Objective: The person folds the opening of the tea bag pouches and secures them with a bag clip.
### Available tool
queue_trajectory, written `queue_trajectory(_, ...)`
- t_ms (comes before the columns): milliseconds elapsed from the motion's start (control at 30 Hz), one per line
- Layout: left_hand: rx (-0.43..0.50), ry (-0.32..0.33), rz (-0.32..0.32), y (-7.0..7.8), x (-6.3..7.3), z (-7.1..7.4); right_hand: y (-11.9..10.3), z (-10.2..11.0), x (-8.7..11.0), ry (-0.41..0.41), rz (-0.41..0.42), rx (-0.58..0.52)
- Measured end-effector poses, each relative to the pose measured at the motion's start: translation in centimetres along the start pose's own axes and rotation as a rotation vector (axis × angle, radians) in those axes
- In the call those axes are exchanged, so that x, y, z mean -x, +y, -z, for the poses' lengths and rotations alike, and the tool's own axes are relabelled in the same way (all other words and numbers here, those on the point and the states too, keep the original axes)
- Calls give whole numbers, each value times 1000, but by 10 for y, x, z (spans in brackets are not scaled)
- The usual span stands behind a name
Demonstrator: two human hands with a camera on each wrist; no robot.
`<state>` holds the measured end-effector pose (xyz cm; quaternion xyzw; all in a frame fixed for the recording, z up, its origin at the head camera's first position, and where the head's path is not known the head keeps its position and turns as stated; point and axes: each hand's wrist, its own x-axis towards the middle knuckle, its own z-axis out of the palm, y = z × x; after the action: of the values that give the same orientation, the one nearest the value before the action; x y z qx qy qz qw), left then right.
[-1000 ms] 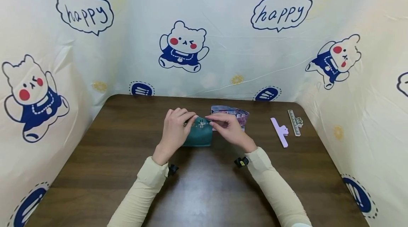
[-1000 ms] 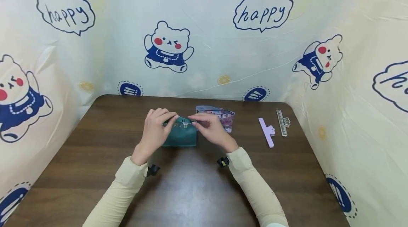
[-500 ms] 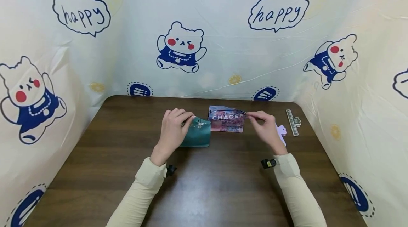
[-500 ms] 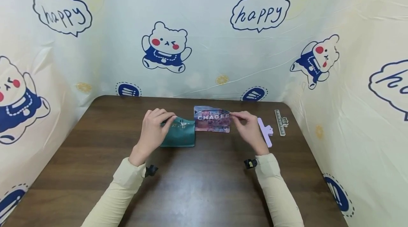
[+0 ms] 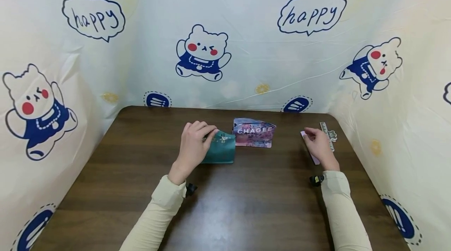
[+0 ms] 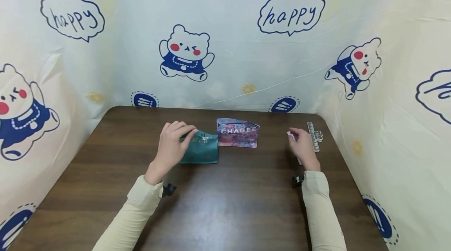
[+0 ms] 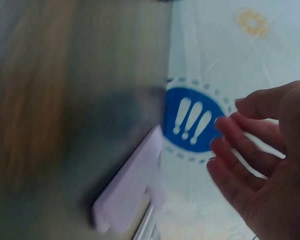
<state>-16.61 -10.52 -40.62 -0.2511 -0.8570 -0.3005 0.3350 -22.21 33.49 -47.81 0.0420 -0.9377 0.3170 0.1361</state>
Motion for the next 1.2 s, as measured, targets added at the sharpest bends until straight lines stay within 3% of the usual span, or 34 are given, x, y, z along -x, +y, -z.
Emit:
queue_trajectory(167, 3, -4, 5, 1, 2, -1, 18, 8, 5, -117, -60, 178)
queue_trajectory(367, 10, 1, 10, 0, 4, -1, 34, 10, 9, -226, -131, 261)
queue_trajectory(700, 10, 6, -4, -3, 2, -2, 26, 10, 5, -275, -237, 193)
queue_trajectory(967, 13, 1, -18, -5, 1, -3, 19, 11, 6, -239, -203, 136)
queue_trajectory(1200, 15, -4, -7, -5, 2, -2, 16, 17, 3, -321, -202, 83)
